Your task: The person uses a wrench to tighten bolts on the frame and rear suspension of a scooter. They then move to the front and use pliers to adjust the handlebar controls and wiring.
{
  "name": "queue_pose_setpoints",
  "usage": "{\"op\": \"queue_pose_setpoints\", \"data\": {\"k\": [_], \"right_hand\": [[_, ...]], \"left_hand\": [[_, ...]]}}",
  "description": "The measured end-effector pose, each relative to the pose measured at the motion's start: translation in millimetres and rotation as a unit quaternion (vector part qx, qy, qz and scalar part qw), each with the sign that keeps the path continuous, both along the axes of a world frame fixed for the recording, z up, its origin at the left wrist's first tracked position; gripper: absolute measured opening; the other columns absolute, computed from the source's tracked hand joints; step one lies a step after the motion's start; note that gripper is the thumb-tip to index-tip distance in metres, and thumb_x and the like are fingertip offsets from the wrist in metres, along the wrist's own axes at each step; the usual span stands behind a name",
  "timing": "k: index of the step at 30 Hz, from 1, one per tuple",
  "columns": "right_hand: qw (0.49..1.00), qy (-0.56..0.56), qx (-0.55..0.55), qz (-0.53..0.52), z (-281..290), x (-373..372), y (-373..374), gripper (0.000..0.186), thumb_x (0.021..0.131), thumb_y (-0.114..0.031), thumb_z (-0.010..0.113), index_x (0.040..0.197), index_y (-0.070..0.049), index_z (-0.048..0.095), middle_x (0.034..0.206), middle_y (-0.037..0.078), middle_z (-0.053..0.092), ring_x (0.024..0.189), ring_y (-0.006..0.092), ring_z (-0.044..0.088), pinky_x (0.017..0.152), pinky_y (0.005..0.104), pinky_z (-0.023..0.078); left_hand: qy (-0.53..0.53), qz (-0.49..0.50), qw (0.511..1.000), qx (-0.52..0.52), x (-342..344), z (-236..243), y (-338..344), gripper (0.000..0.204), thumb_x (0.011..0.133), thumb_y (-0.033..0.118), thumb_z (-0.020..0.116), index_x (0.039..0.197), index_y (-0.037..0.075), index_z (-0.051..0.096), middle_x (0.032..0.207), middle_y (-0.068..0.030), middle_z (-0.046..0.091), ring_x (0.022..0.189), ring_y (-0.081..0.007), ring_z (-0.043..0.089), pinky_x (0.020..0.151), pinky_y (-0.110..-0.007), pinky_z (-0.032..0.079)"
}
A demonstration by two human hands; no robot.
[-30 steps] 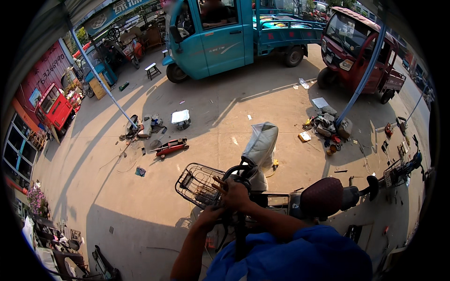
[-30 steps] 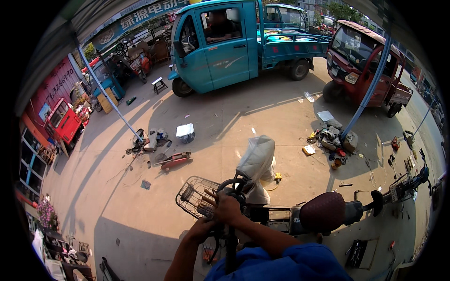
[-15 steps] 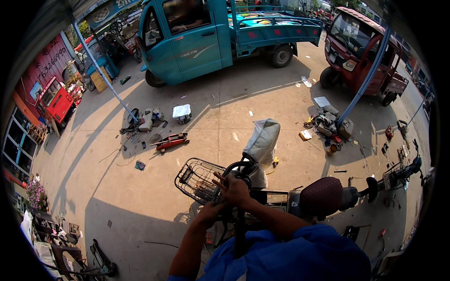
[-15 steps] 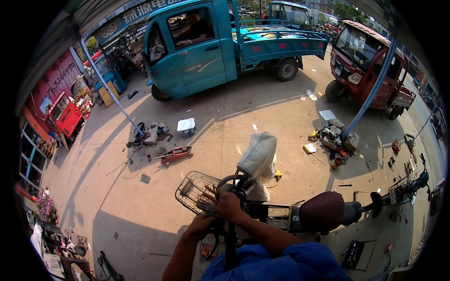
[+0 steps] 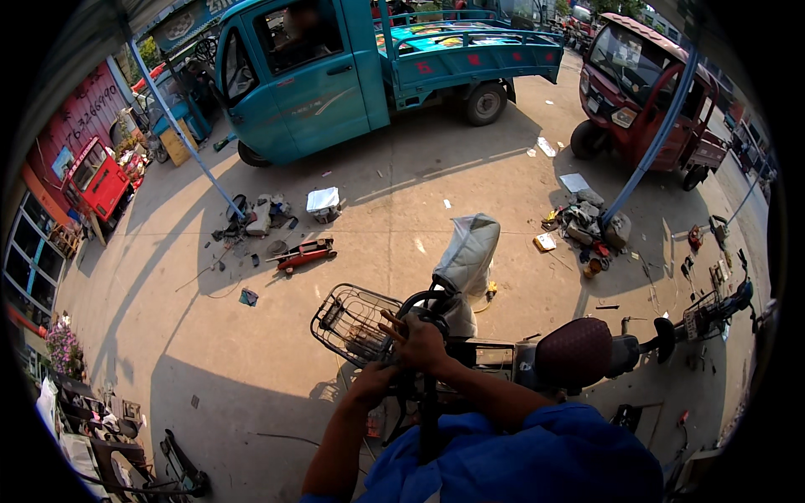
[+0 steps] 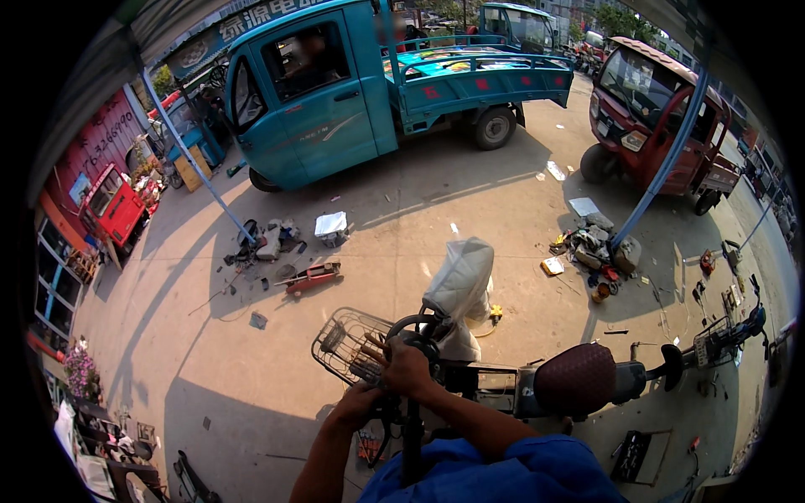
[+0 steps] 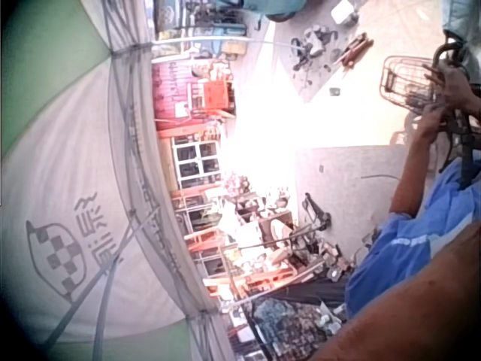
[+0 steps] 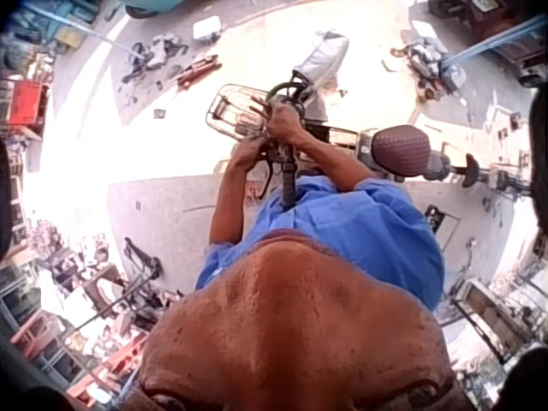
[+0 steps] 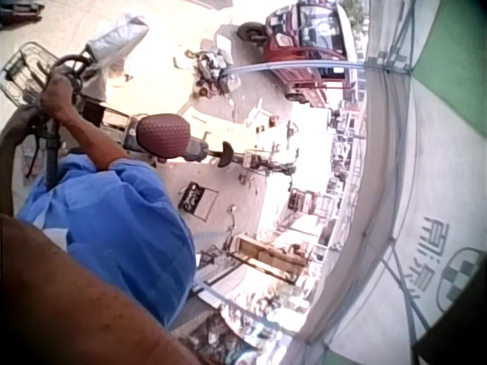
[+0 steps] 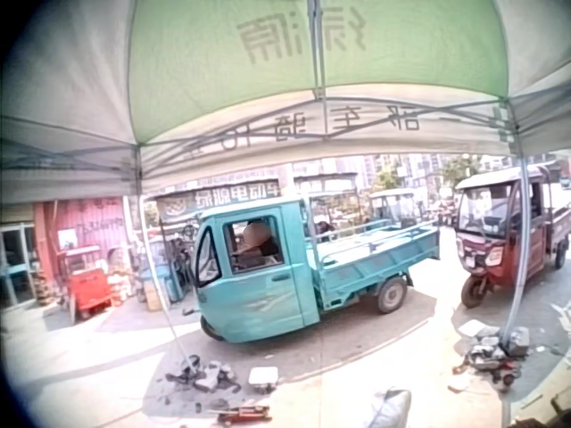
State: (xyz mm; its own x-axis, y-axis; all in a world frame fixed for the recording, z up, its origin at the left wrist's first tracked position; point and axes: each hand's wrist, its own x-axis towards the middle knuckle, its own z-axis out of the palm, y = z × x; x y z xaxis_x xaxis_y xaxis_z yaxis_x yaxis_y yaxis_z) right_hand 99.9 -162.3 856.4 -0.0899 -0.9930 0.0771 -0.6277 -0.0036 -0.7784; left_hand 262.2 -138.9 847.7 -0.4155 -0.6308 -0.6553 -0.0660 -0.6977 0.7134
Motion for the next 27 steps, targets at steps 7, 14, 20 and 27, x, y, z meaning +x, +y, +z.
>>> {"op": "queue_pose_setpoints", "data": {"k": [7,14,20,27], "right_hand": [[1.000,0.003,-0.003,0.008,0,1,-1,0.029,0.073,-0.020,0.069,0.091,-0.002,0.056,0.074,0.022,0.063,0.070,0.0407,0.065,0.061,0.0476,0.051],[1.000,0.006,0.012,0.005,3,1,0,0.031,0.071,-0.015,0.068,0.097,-0.002,0.057,0.077,0.022,0.065,0.073,0.0411,0.065,0.063,0.0486,0.052],[1.000,-0.003,-0.004,0.006,-2,1,0,0.030,0.076,-0.019,0.071,0.096,-0.001,0.057,0.073,0.019,0.064,0.069,0.0370,0.066,0.059,0.0439,0.051],[1.000,-0.004,0.004,0.009,1,0,0,0.032,0.076,-0.020,0.072,0.097,-0.001,0.056,0.073,0.018,0.064,0.069,0.0352,0.066,0.059,0.0431,0.051]], "left_hand": [[0.004,-0.003,0.999,-0.040,1,-11,1,0.033,0.085,0.022,0.068,0.105,-0.005,0.065,0.093,-0.0088,0.067,0.079,-0.0168,0.064,0.072,-0.029,0.051],[0.004,-0.006,1.000,-0.017,-1,7,2,0.029,0.083,0.019,0.069,0.103,-0.002,0.066,0.090,-0.0072,0.067,0.079,-0.0167,0.064,0.070,-0.030,0.051],[-0.005,-0.013,0.999,-0.042,-1,2,1,0.027,0.083,0.020,0.069,0.101,0.000,0.066,0.089,-0.0068,0.066,0.078,-0.0169,0.064,0.068,-0.031,0.052],[0.000,-0.013,1.000,-0.009,-2,9,-1,0.026,0.083,0.020,0.072,0.099,0.000,0.065,0.088,-0.0067,0.065,0.076,-0.0158,0.063,0.065,-0.030,0.052]]}}
